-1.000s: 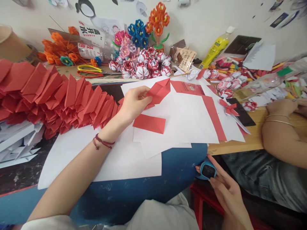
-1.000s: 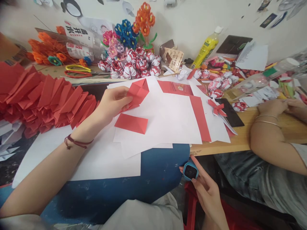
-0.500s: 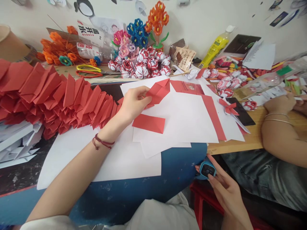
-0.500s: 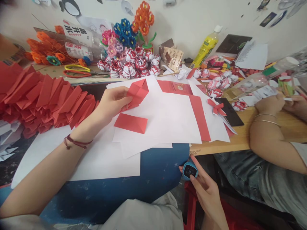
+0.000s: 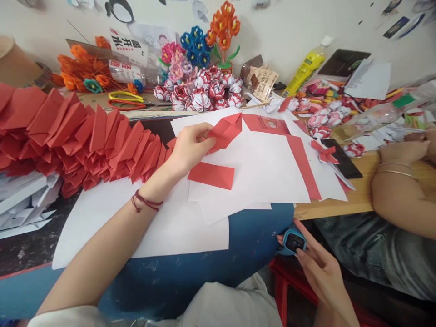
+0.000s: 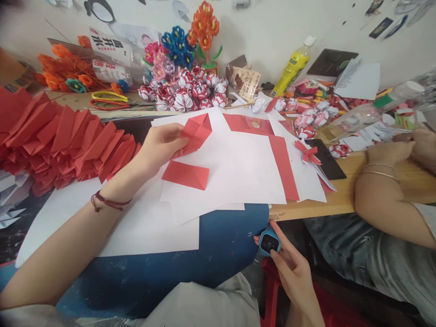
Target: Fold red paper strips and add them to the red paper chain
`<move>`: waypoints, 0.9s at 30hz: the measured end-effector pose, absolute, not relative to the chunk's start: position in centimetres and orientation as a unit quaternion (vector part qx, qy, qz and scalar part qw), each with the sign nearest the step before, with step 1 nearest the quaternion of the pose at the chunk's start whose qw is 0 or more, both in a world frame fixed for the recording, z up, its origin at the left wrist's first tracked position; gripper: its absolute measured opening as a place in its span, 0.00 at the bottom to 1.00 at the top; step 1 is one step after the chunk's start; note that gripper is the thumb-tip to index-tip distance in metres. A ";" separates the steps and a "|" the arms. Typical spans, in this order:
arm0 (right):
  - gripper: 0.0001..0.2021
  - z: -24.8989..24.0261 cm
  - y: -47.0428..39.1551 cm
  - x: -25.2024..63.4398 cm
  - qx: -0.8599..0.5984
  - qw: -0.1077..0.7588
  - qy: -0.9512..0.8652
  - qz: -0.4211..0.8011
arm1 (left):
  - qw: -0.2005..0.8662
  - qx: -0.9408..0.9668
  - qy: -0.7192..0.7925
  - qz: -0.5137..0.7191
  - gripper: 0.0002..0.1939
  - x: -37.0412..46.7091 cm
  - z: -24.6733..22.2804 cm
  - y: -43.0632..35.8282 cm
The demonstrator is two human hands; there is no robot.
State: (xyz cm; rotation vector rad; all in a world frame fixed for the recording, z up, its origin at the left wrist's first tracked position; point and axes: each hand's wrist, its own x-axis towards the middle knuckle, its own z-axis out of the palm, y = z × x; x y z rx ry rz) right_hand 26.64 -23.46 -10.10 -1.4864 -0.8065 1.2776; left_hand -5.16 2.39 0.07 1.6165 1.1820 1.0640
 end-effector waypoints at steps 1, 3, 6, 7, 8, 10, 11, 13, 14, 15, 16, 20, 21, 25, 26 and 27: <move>0.32 -10.1 -23.5 26.6 -0.613 0.488 -0.333 0.525 | 0.423 0.646 0.473 0.425 0.09 -5.2 0.1 2.4; 0.33 -10.0 -23.5 26.6 -0.616 0.483 -0.338 0.523 | 0.423 0.646 0.474 0.424 0.09 -5.1 0.1 2.4; 0.34 -10.1 -23.5 26.7 -0.614 0.480 -0.351 0.520 | 0.426 0.644 0.475 0.422 0.09 -5.1 0.1 2.3; 0.34 -10.1 -23.5 26.8 -0.613 0.479 -0.354 0.519 | 0.427 0.644 0.476 0.422 0.09 -5.1 0.1 2.3; 0.34 -10.2 -23.5 26.8 -0.613 0.478 -0.356 0.520 | 0.427 0.643 0.476 0.421 0.09 -5.1 0.1 2.3; 0.34 -10.2 -23.5 26.9 -0.612 0.475 -0.354 0.523 | 0.428 0.643 0.475 0.421 0.09 -5.1 0.1 2.3; 0.34 -10.2 -23.5 26.9 -0.612 0.475 -0.353 0.525 | 0.429 0.643 0.475 0.421 0.09 -5.1 0.1 2.3; 0.34 -10.1 -23.4 26.8 -0.612 0.478 -0.347 0.527 | 0.429 0.644 0.475 0.420 0.09 -5.1 0.1 2.3; 0.34 -10.0 -23.4 26.7 -0.612 0.481 -0.344 0.526 | 0.429 0.644 0.475 0.419 0.10 -5.1 0.1 2.3; 0.34 -9.9 -23.3 26.6 -0.612 0.484 -0.340 0.525 | 0.428 0.644 0.476 0.418 0.10 -5.1 0.1 2.3; 0.33 -9.8 -23.3 26.5 -0.613 0.485 -0.337 0.524 | 0.426 0.644 0.478 0.418 0.10 -5.1 0.1 2.3; 0.33 -9.9 -23.3 26.5 -0.615 0.483 -0.336 0.524 | 0.423 0.646 0.477 0.419 0.09 -5.1 0.2 2.3; 0.33 -9.9 -23.4 26.6 -0.614 0.481 -0.339 0.525 | 0.423 0.647 0.476 0.419 0.09 -5.1 0.2 2.3; 0.34 -10.3 -23.5 26.9 -0.609 0.476 -0.347 0.531 | 0.425 0.646 0.475 0.419 0.10 -5.1 0.1 2.4; 0.34 -10.4 -23.5 26.9 -0.608 0.477 -0.346 0.532 | 0.426 0.646 0.474 0.419 0.10 -5.1 0.1 2.3; 0.33 -10.4 -23.5 26.9 -0.607 0.481 -0.345 0.531 | 0.426 0.646 0.473 0.420 0.11 -5.1 0.1 2.3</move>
